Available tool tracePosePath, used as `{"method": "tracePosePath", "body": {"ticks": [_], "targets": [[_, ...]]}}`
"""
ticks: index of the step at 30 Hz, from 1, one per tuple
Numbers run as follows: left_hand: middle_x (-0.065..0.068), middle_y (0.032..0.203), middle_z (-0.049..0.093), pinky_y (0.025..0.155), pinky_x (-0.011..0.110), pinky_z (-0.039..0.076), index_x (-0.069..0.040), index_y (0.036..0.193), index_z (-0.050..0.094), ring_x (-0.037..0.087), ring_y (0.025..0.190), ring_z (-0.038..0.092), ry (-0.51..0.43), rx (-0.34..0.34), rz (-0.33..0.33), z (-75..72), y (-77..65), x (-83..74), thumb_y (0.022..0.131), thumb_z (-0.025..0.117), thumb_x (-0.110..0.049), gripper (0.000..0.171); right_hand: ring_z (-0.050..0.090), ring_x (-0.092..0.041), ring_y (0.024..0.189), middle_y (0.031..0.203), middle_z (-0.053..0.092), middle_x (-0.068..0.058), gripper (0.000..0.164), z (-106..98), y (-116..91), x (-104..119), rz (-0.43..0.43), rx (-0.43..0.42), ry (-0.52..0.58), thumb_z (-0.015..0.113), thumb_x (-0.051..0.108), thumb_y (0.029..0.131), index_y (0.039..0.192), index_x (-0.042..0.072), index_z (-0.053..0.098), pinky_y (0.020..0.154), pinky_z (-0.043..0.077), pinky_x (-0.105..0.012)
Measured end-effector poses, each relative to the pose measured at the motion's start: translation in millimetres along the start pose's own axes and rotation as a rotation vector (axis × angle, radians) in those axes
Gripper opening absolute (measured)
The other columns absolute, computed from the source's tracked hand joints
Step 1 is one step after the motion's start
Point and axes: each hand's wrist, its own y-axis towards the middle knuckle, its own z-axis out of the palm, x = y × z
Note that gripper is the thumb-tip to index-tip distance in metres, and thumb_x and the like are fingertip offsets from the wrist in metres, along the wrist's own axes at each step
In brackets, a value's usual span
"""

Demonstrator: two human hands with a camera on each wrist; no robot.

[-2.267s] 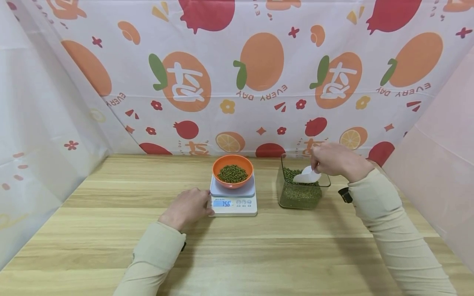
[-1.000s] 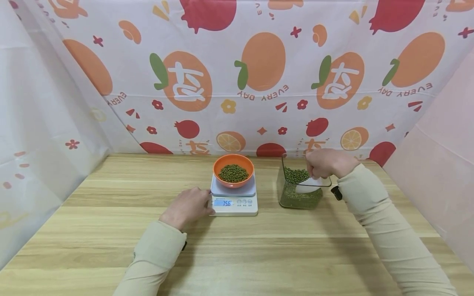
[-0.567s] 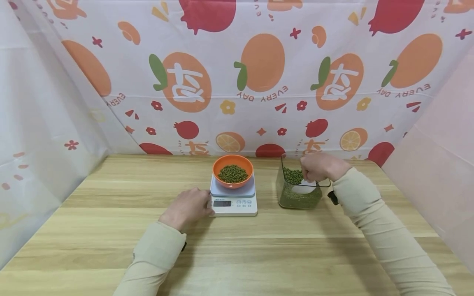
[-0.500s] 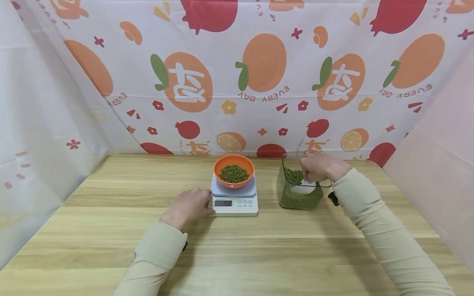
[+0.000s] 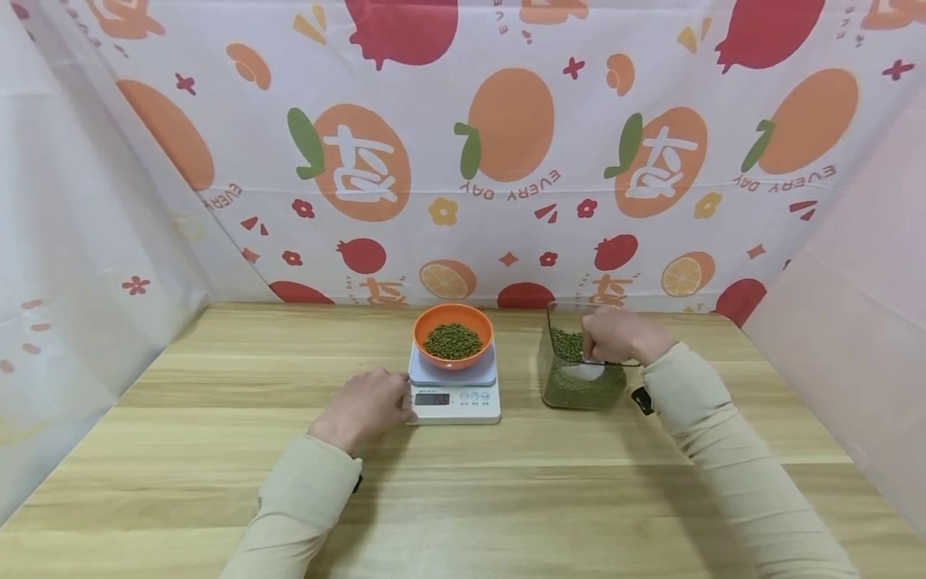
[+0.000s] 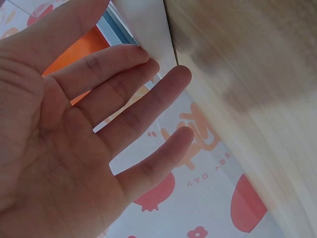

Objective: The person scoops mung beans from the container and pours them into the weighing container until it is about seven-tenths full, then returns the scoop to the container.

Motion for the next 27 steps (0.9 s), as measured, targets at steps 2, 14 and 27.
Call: {"method": "tracePosePath", "body": {"ticks": [2, 14, 27], "targets": [[-0.001, 0.073, 0.059, 0.059, 0.030, 0.042, -0.009, 0.073, 0.068, 0.014, 0.061, 0.046, -0.004, -0.002, -0.002, 0.5, -0.5, 0.3, 0.079, 0.087, -0.015, 0.021, 0.022, -0.006, 0.053, 0.055, 0.025, 0.011, 0.044, 3.5, -1.0, -0.1, -0.025, -0.021, 0.024, 0.043, -0.020, 0.072, 0.050, 0.017, 0.042, 0.051, 0.024, -0.023], [-0.001, 0.075, 0.058, 0.059, 0.029, 0.040, -0.008, 0.074, 0.070, 0.014, 0.061, 0.045, 0.000, 0.002, 0.001, 0.1, 0.0, 1.6, 0.079, 0.087, -0.015, 0.020, 0.015, -0.008, 0.055, 0.056, 0.015, 0.010, 0.044, 7.0, -3.1, 1.2, -0.015, -0.038, 0.027, 0.042, -0.019, 0.072, 0.053, 0.019, 0.034, 0.052, 0.019, -0.024], [-0.001, 0.077, 0.059, 0.057, 0.028, 0.036, -0.009, 0.071, 0.066, 0.014, 0.060, 0.043, 0.010, 0.003, 0.009, 3.8, 0.2, 1.5, 0.080, 0.087, -0.015, 0.024, 0.032, -0.011, 0.059, 0.061, 0.039, 0.004, 0.036, 15.0, -3.2, -2.0, 0.092, -0.057, 0.021, 0.048, -0.017, 0.077, 0.061, 0.014, 0.055, 0.059, 0.033, -0.028]]}}
